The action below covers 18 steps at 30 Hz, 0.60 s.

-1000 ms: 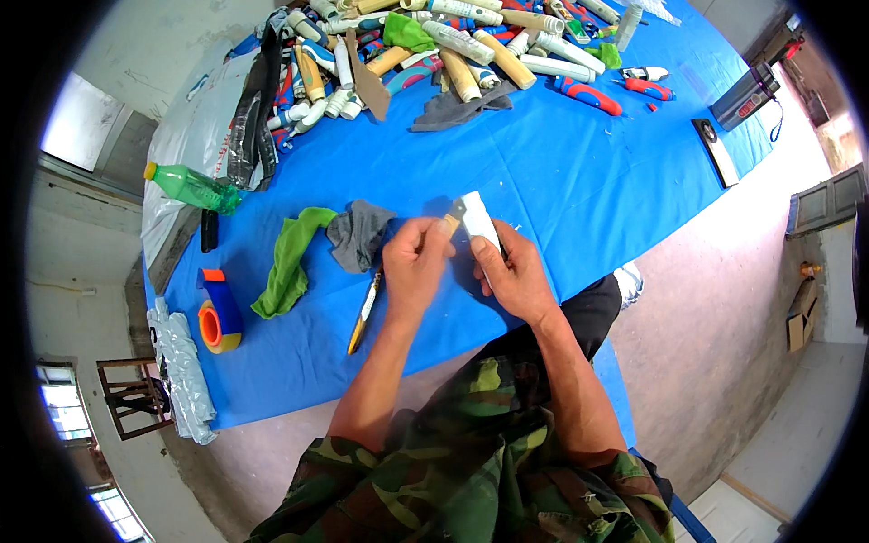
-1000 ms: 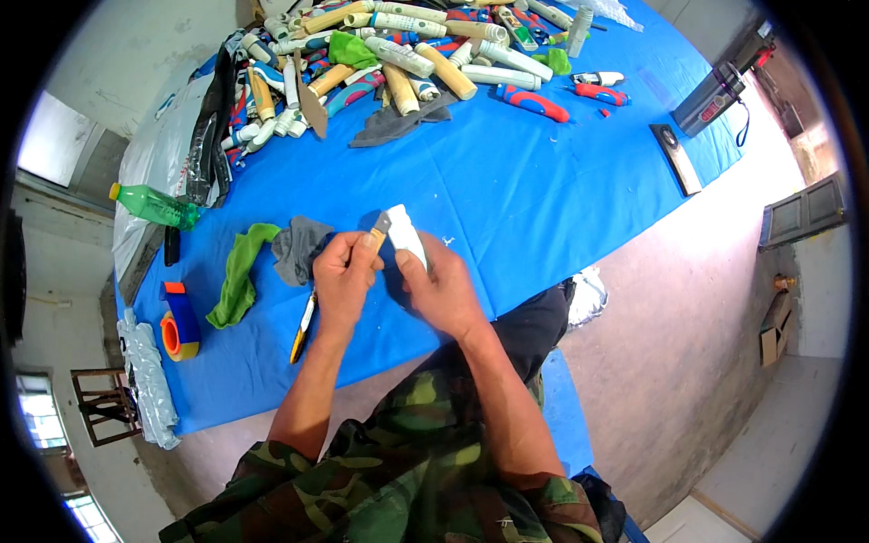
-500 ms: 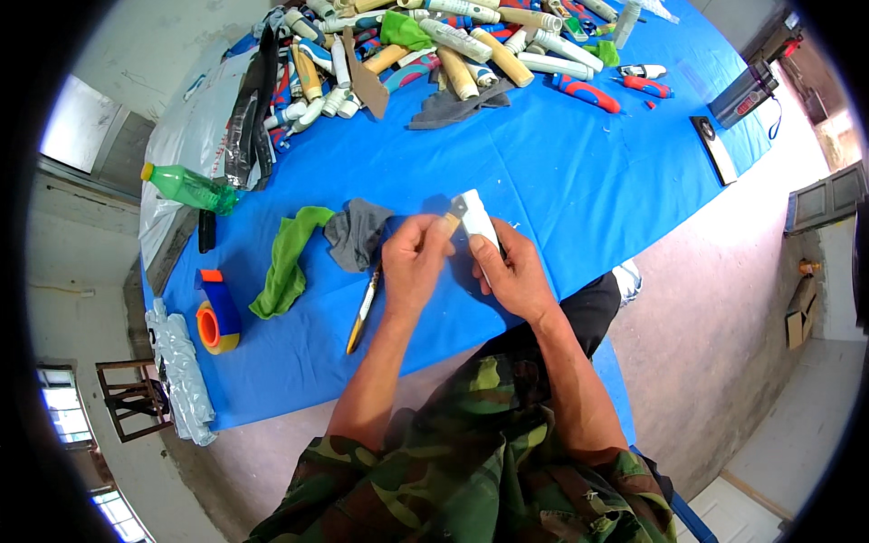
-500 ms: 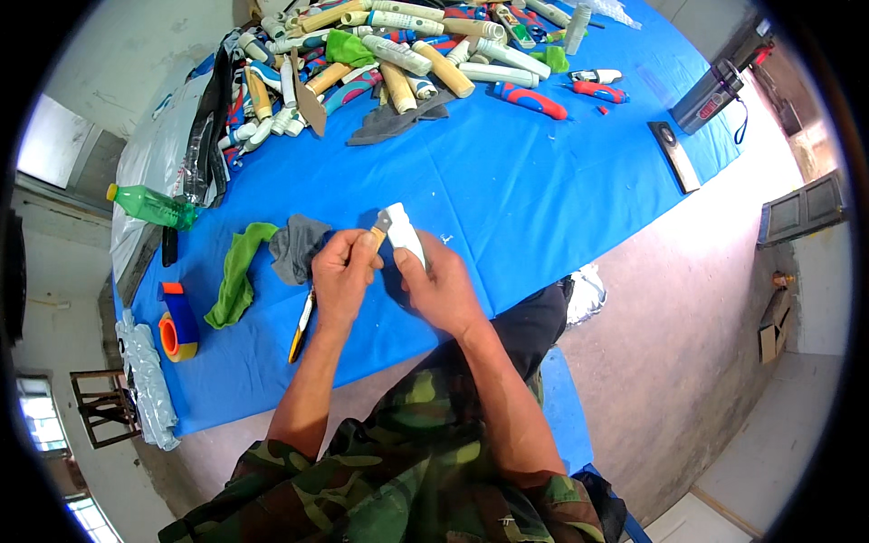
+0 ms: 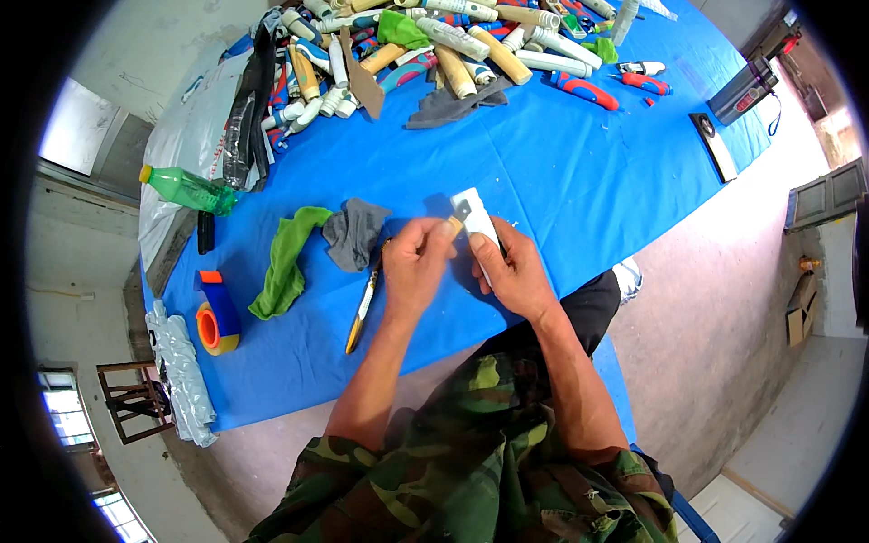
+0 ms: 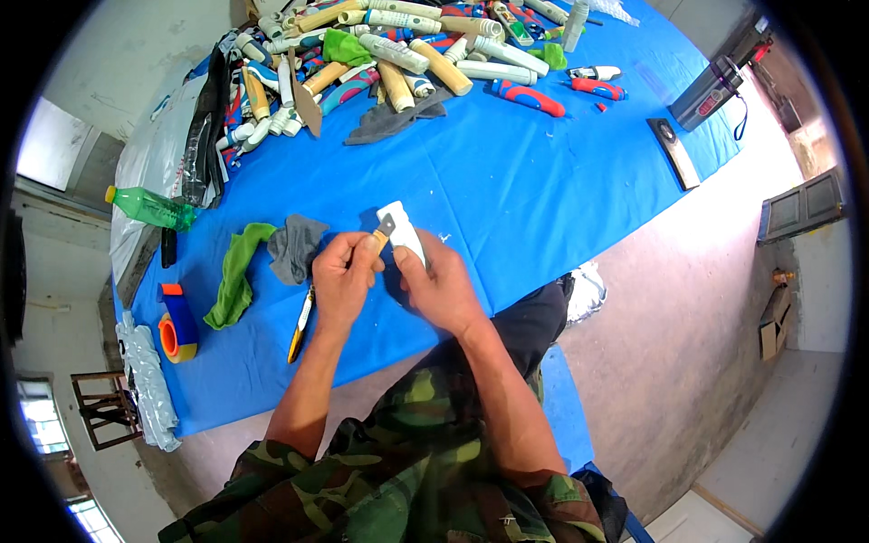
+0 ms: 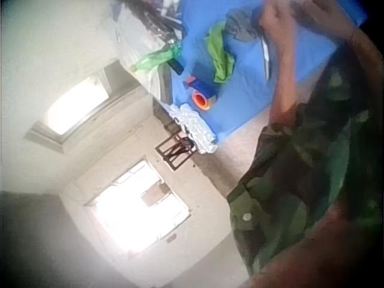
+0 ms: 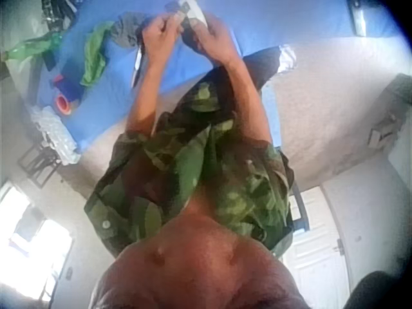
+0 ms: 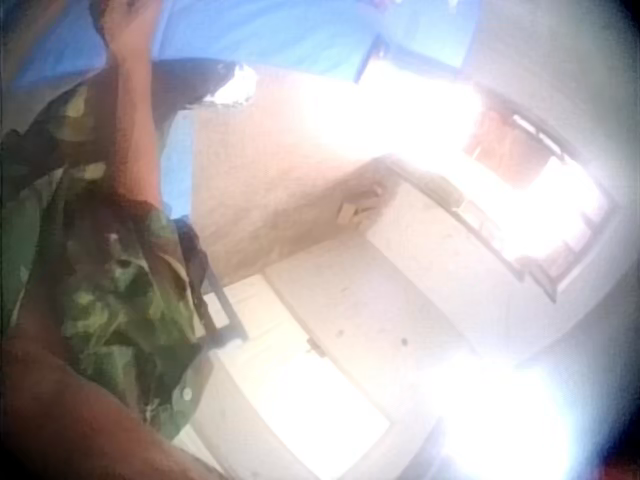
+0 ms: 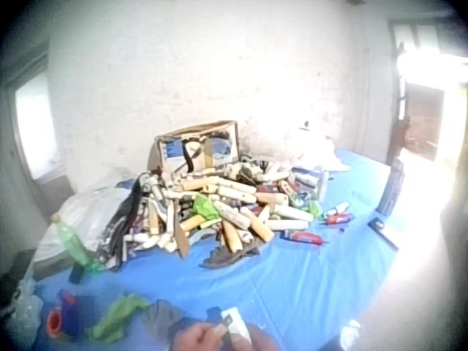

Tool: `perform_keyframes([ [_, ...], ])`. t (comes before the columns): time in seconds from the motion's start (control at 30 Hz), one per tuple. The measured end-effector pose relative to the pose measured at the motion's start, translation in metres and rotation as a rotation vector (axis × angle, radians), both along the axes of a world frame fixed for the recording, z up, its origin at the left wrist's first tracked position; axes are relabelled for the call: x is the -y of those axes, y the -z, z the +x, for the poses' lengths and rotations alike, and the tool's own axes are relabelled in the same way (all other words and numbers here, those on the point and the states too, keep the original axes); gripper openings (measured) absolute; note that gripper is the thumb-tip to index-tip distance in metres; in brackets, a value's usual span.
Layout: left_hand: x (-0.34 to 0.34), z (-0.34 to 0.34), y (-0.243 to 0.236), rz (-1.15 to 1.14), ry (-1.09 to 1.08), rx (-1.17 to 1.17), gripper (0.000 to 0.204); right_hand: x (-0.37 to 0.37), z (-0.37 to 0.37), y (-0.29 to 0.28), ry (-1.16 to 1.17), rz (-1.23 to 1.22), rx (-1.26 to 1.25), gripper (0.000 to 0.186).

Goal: The person whittles a wooden piece using a small blade, removing thin shavings from one end while holding the object in their other hand, and then uses a piece of sandpaper to smooth the surface of a cylindrical object.

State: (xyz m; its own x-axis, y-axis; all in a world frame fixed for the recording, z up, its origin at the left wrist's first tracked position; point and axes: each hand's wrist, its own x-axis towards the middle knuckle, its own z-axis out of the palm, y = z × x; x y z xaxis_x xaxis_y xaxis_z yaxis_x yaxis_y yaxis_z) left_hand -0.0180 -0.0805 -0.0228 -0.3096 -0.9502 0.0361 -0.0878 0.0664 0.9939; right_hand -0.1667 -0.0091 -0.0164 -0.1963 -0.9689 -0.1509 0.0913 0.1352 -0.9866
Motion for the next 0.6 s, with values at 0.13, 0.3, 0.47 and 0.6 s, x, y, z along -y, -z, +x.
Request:
perform_keyframes([
  [0.13,0.0021,-0.0007,-0.0023,0.014,-0.073,0.007,0.023,0.0000,0.0000,-0.0004,-0.006,0.014,-0.018,0.037],
  [0.3,0.0019,0.0037,0.0024,-0.029,-0.031,0.029,0.022,0.0001,0.0013,-0.0010,0.003,-0.002,-0.016,0.036],
  [0.47,0.0046,0.0056,0.0063,-0.013,-0.021,0.020,0.021,0.0002,0.0005,-0.0015,-0.010,0.005,-0.027,0.035],
  [0.6,0.0006,0.0048,0.0023,-0.015,0.020,0.034,0.021,0.0002,-0.0005,-0.0019,-0.012,0.013,-0.010,0.035],
])
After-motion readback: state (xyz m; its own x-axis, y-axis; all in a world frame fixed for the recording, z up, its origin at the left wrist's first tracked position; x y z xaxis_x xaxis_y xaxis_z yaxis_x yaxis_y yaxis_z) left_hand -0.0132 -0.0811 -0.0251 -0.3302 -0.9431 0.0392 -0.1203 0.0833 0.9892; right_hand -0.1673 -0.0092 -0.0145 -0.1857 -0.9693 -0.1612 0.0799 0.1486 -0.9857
